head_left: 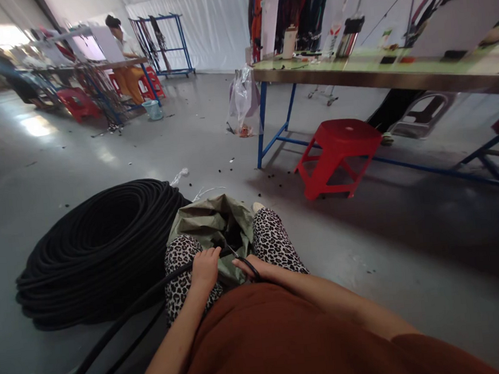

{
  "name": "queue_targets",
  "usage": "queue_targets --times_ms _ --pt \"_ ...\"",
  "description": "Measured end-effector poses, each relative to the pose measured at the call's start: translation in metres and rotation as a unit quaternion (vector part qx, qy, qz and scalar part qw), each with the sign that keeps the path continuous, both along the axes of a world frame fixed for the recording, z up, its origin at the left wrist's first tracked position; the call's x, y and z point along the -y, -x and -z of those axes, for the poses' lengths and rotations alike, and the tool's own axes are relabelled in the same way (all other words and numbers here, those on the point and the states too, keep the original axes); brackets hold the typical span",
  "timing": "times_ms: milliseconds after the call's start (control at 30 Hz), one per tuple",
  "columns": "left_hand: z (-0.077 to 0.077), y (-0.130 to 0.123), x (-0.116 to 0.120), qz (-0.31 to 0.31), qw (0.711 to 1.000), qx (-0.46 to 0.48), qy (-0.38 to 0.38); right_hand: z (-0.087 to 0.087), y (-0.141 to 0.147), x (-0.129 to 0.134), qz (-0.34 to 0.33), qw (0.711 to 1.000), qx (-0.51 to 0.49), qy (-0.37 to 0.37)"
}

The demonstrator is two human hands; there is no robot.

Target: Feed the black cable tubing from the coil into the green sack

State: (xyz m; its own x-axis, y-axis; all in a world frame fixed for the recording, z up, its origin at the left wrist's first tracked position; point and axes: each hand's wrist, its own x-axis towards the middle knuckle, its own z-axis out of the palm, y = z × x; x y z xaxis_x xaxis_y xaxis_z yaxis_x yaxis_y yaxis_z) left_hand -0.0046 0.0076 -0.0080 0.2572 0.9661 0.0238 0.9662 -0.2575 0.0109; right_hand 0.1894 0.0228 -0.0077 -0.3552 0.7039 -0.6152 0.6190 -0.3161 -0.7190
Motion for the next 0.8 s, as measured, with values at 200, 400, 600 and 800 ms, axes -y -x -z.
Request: queue_targets --times_ms 200,400,600,800 --pt "-0.002 0.000 0.000 -0.005 1.000 -0.007 0.004 0.000 -0.001 -0.001 -0.008 1.000 0.001 -0.013" --pt "-0.004 -0.001 0.001 -0.011 1.000 -0.015 0.006 0.002 -0.002 -0.001 0.001 1.000 -0.003 -0.011" --pt "-0.003 -0.002 0.001 -0.020 1.000 0.000 -0.011 0.009 -0.001 -0.001 0.089 0.990 -0.038 0.098" --pt "0.000 -0.002 0.001 -0.048 0.997 0.033 -0.052 0.013 -0.006 0.002 0.088 0.980 -0.117 0.136"
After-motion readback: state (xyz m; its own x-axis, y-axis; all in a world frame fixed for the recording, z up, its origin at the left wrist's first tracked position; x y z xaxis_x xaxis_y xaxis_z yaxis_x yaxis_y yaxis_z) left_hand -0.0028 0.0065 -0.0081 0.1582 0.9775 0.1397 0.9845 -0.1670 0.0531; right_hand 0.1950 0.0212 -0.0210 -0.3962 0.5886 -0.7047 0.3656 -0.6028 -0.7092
